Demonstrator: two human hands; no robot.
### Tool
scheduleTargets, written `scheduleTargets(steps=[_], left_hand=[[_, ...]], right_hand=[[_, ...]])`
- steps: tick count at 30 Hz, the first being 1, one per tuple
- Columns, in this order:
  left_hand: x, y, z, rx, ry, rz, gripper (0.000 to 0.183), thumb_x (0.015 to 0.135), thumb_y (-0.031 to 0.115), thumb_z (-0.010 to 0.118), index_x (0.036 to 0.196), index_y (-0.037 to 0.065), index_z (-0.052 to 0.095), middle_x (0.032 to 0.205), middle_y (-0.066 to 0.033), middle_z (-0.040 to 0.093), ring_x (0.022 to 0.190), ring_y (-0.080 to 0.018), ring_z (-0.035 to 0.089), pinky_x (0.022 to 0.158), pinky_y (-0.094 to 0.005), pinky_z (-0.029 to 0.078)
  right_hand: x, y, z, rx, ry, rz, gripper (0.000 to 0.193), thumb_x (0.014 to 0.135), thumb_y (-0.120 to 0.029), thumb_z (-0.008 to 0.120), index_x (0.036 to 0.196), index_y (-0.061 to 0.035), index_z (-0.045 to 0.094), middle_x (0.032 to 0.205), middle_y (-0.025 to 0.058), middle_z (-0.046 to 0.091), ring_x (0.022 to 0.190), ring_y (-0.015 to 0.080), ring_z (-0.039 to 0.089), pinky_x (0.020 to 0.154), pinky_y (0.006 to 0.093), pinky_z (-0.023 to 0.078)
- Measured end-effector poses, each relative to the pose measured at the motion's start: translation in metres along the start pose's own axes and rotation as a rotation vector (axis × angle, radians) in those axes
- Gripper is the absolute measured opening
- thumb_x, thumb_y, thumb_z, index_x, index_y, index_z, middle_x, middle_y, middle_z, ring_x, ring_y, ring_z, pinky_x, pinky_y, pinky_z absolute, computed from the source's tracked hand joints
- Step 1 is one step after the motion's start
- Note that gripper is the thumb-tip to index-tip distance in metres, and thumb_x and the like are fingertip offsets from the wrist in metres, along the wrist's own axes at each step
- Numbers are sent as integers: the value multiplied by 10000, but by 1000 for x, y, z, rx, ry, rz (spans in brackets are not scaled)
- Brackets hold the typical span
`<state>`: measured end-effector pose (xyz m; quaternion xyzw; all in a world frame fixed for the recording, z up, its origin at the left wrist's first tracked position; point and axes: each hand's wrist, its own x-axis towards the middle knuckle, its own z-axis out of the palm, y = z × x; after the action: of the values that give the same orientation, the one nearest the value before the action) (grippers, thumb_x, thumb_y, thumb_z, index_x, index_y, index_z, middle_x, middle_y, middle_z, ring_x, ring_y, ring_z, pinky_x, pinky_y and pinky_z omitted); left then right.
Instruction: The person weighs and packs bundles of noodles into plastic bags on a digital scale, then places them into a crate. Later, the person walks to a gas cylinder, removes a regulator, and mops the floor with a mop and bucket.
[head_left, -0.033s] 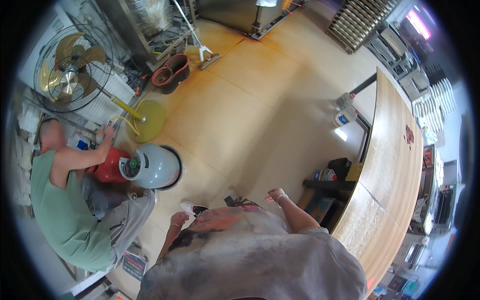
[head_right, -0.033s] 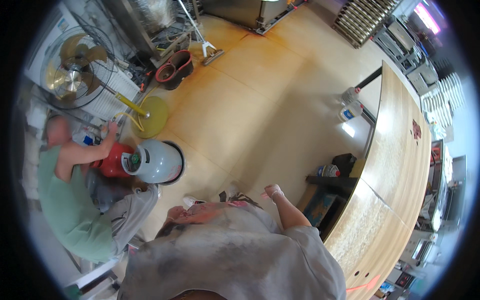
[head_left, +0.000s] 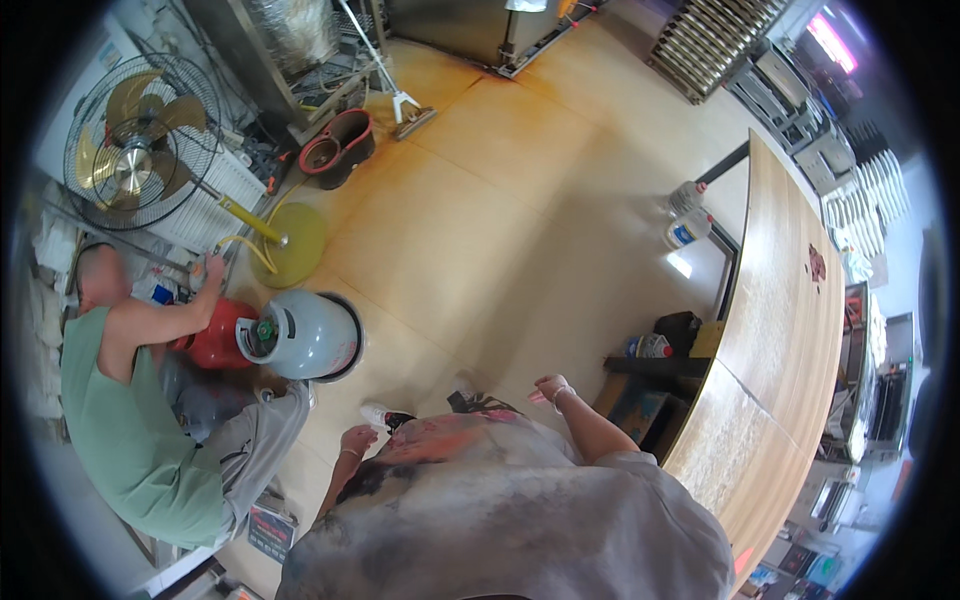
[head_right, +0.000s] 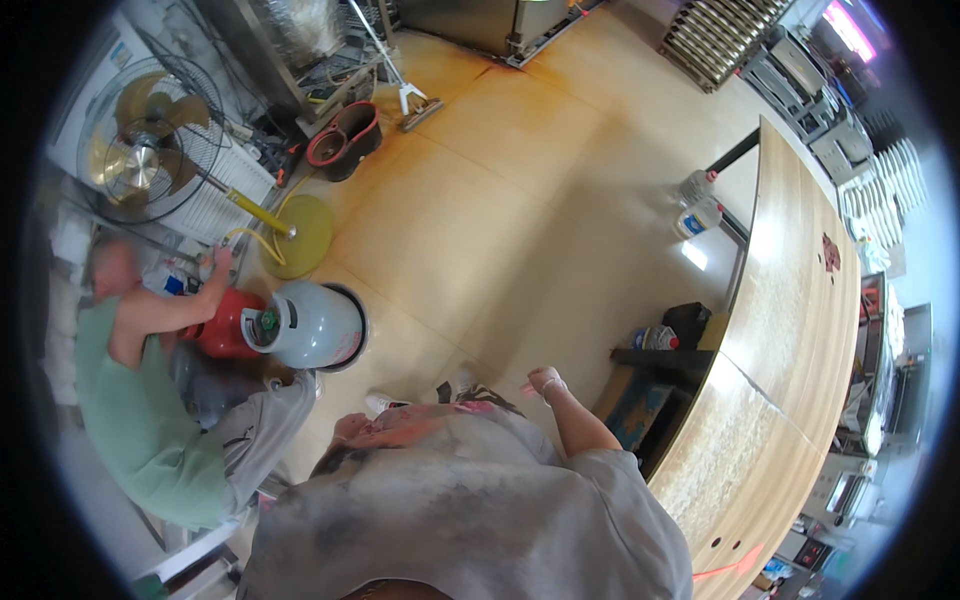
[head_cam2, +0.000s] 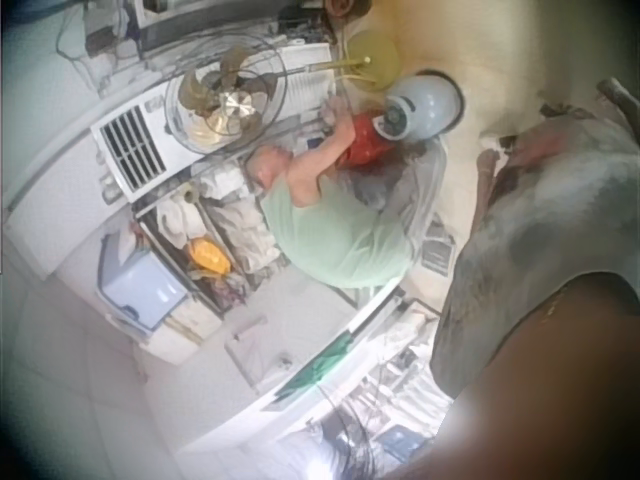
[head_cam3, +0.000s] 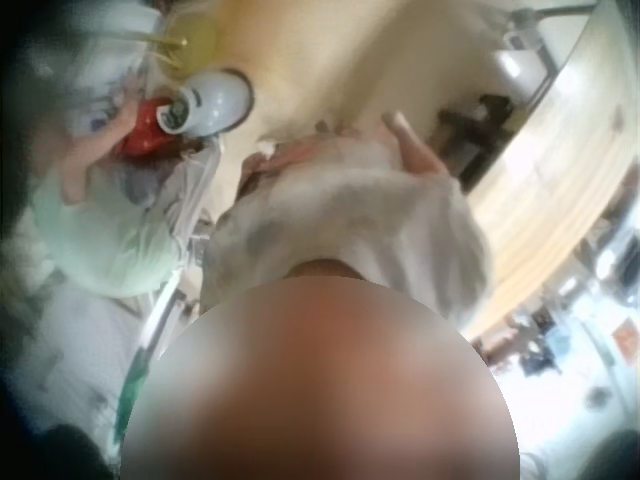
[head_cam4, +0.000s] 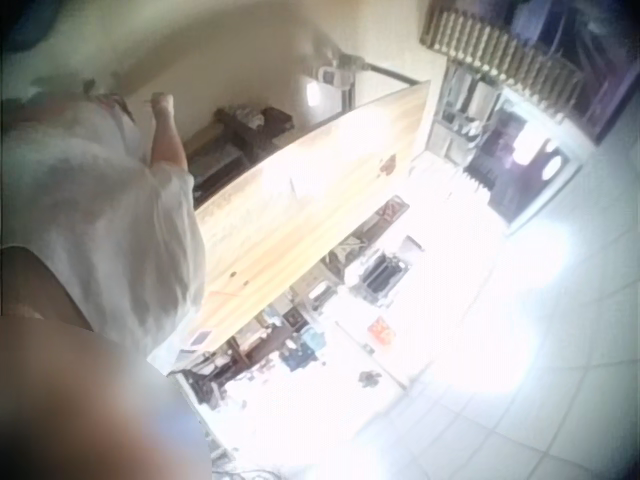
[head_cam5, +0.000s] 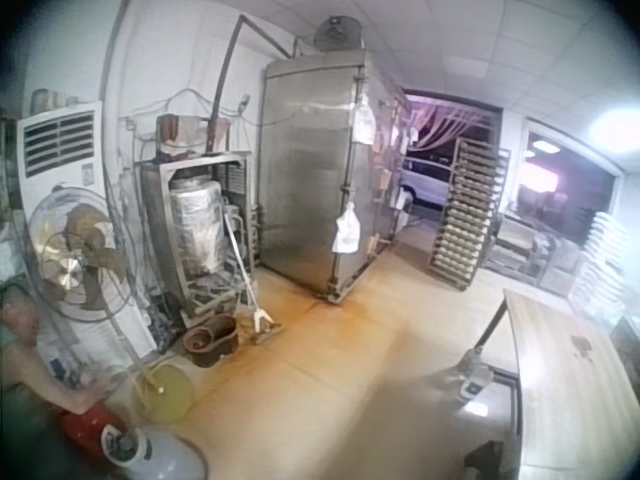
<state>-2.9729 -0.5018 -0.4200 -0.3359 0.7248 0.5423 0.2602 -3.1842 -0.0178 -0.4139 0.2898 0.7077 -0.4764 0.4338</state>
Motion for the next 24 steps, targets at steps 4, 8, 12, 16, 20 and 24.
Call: scheduleTargets(steps=[4, 8, 12, 16, 20, 24], left_hand=[[1, -9, -2, 112, -31, 151, 247, 787, 183, 624, 984, 36, 640, 830, -49, 679, 723, -135, 660, 566, -236, 453], [20, -31, -6, -396, -125, -86, 214, 804, 188, 613, 965, 49, 639, 830, -48, 679, 725, -137, 661, 558, -235, 450], [35, -47, -10, -653, -150, -262, 194, 807, 203, 613, 934, 59, 639, 817, -46, 674, 722, -137, 659, 550, -230, 445], [32, -44, -11, -653, -181, -195, 183, 810, 216, 612, 923, 72, 623, 800, -41, 664, 712, -136, 649, 540, -241, 438], [26, -31, -18, 172, -55, 381, 201, 818, 200, 608, 970, 69, 610, 809, -67, 658, 683, -155, 641, 522, -246, 432], [18, -31, -43, 193, 102, 194, 187, 833, 243, 572, 930, 88, 613, 833, -71, 660, 717, -173, 643, 537, -278, 450]], right_hand=[[-4, 2, -2, 14, -10, 1, 325, 851, -19, 420, 1127, 99, 547, 826, 219, 677, 698, 285, 685, 625, 344, 574], [-3, 4, -1, 22, -27, 14, 323, 860, -40, 427, 1127, 101, 544, 826, 225, 676, 699, 287, 687, 630, 346, 573], [-2, 4, 0, -15, -28, -9, 322, 854, -39, 435, 1122, 103, 545, 832, 230, 674, 701, 297, 687, 622, 349, 574], [0, -4, 2, -10, -30, 19, 312, 853, -36, 447, 1114, 102, 548, 833, 230, 674, 704, 299, 687, 616, 352, 574], [-1, -13, 2, 8, -54, -2, 301, 856, 8, 465, 1132, 113, 525, 840, 239, 668, 725, 314, 686, 648, 356, 581], [-5, -20, -5, -48, -49, 16, 296, 884, -81, 453, 1103, 88, 558, 858, 203, 683, 721, 285, 688, 625, 340, 569]])
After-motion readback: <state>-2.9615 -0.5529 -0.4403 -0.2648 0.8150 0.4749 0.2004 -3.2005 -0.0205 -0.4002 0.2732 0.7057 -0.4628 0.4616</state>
